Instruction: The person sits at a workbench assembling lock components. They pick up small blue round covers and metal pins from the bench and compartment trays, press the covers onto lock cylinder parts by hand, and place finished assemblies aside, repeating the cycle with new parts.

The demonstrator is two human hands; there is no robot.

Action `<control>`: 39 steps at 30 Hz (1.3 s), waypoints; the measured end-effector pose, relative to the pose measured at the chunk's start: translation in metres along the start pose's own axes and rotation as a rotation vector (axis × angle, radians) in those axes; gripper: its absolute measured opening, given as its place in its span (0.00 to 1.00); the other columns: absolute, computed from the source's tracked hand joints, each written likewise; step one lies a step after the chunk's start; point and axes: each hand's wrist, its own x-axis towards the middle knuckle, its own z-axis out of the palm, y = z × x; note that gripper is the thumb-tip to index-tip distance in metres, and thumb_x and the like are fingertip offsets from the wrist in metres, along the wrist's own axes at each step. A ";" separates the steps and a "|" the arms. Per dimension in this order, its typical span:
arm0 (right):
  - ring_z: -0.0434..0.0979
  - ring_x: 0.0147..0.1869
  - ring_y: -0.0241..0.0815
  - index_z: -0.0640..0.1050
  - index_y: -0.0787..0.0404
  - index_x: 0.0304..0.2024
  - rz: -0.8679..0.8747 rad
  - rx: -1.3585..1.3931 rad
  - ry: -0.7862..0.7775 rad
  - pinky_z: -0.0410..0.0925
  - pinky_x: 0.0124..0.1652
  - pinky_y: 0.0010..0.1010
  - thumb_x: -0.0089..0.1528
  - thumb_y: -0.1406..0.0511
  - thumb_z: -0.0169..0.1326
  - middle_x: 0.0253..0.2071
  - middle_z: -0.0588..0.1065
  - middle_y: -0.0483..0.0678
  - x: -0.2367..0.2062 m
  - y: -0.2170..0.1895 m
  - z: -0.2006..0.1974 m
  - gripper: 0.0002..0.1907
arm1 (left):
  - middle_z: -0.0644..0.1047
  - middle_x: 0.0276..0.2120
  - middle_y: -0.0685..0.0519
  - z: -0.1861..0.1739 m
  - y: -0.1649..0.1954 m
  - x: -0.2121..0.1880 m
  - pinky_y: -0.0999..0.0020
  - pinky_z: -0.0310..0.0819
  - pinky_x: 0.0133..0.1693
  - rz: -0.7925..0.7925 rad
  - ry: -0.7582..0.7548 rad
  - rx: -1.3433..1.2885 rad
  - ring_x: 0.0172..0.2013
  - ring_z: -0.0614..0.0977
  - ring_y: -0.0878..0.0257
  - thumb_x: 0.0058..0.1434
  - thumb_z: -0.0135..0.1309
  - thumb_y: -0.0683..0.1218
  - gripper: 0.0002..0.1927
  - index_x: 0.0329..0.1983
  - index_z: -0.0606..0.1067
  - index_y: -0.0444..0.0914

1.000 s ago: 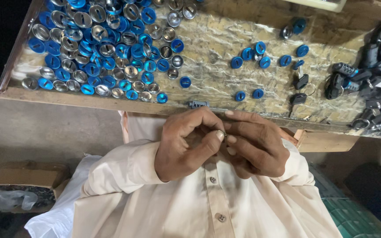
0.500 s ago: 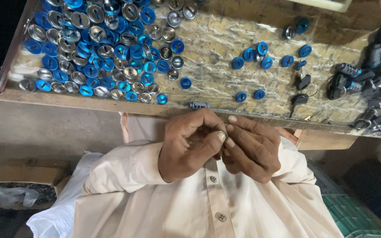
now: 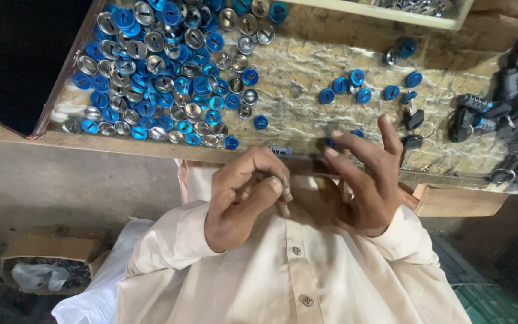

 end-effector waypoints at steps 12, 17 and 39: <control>0.64 0.70 0.65 0.77 0.64 0.53 -0.163 -0.328 -0.102 0.46 0.72 0.67 0.66 0.60 0.64 0.65 0.69 0.65 0.029 -0.016 0.025 0.19 | 0.75 0.44 0.49 -0.010 0.013 -0.004 0.70 0.79 0.44 0.099 0.042 0.180 0.42 0.78 0.66 0.75 0.45 0.35 0.04 0.49 0.71 0.32; 0.76 0.56 0.48 0.73 0.65 0.48 0.013 0.161 -0.089 0.63 0.69 0.56 0.60 0.67 0.69 0.48 0.76 0.51 0.019 -0.010 0.004 0.20 | 0.74 0.45 0.49 -0.013 0.013 -0.005 0.69 0.78 0.48 0.069 -0.061 0.165 0.43 0.78 0.66 0.77 0.42 0.39 0.05 0.50 0.70 0.33; 0.82 0.50 0.51 0.72 0.72 0.62 0.115 0.414 -0.229 0.74 0.46 0.33 0.60 0.76 0.59 0.54 0.75 0.61 0.003 -0.013 -0.002 0.26 | 0.75 0.41 0.52 -0.002 0.001 0.004 0.72 0.73 0.46 -0.033 -0.059 0.096 0.43 0.76 0.69 0.74 0.48 0.39 0.04 0.48 0.71 0.32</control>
